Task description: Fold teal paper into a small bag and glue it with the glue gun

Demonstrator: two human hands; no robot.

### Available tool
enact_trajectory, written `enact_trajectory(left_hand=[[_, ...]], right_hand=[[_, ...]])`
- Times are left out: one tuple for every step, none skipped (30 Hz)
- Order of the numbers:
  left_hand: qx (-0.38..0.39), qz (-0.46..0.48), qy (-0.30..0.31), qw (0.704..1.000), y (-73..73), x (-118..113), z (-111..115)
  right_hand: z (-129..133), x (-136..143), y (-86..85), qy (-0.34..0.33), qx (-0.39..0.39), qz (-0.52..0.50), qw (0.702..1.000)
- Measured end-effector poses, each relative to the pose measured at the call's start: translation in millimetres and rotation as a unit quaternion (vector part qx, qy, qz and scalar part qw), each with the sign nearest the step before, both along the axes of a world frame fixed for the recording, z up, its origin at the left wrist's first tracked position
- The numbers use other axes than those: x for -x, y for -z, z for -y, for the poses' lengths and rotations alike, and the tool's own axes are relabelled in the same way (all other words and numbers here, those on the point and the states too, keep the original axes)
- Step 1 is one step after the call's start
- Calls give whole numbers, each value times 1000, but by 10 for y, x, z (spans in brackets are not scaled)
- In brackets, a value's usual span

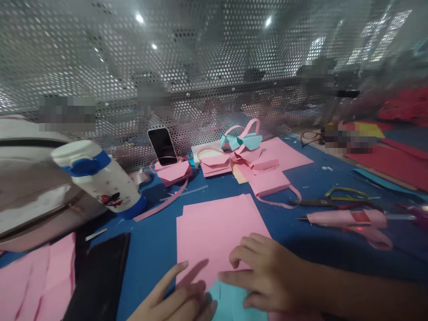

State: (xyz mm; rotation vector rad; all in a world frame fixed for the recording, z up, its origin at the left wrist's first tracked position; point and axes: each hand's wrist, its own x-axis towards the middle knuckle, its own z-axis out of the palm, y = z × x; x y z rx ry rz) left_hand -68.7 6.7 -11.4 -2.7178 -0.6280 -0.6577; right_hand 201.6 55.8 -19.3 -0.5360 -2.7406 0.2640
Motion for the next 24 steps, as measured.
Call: enact_trajectory(left_hand=[[0, 13, 2, 1000, 14, -8, 12], [1, 28, 3, 1000, 29, -14, 24], [7, 43, 0, 999, 41, -18, 35], [23, 59, -3, 998, 47, -20, 46], [52, 73, -5, 996, 44, -18, 55], [91, 86, -6, 992, 32, -14, 63], [140, 92, -6, 986, 10, -9, 70], [194, 92, -10, 977, -20, -5, 76], [240, 92, -21, 966, -53, -5, 82], [277, 97, -36, 955, -88, -9, 89], [305, 108, -55, 945, -120, -21, 95], [327, 126, -74, 934, -148, -40, 102], [350, 146, -90, 921, -171, -67, 107], [375, 167, -105, 906, -187, -100, 111], [397, 189, -119, 890, -197, -138, 112], [417, 210, -133, 874, -200, -181, 109], [435, 230, -144, 859, -198, -227, 102], [453, 252, -151, 842, -192, -275, 90], [476, 274, -154, 822, -184, -326, 74], [504, 296, -151, 797, -174, -377, 56], [536, 320, -143, 768, -165, -430, 34], [561, 339, -140, 742, -158, -482, 12], [571, 355, -142, 726, -154, -532, -11], [576, 368, -146, 715, -152, -579, -34]], right_hand=[[-3, -14, -8, -7, 6, -1, 1000], [-4, -25, -15, -10, 12, -8, 1000], [-5, -32, -19, -14, 17, -15, 1000], [-4, -35, -23, -18, 19, -19, 999], [-4, -34, -26, -23, 18, -19, 999], [-2, -30, -29, -25, 13, -14, 999], [1, -23, -33, -25, 6, -5, 1000], [4, -17, -37, -21, -1, 6, 1000], [8, -11, -42, -14, -8, 17, 1000], [14, -7, -46, -4, -13, 27, 1000], [20, -7, -49, 6, -17, 33, 999], [25, -9, -51, 15, -20, 35, 999], [30, -13, -52, 22, -20, 32, 999], [34, -19, -51, 28, -14, 24, 999], [35, -25, -51, 33, 2, 8, 999], [35, -31, -51, 40, 39, -22, 998], [32, -35, -54, 52, 91, -61, 993], [28, -37, -60, 68, 149, -105, 981], [23, -38, -69, 85, 204, -147, 964], [19, -37, -81, 101, 248, -183, 946], [15, -35, -95, 114, 279, -210, 930], [12, -31, -109, 123, 295, -230, 919], [10, -28, -122, 125, 303, -245, 912], [10, -25, -133, 126, 315, -263, 903]])
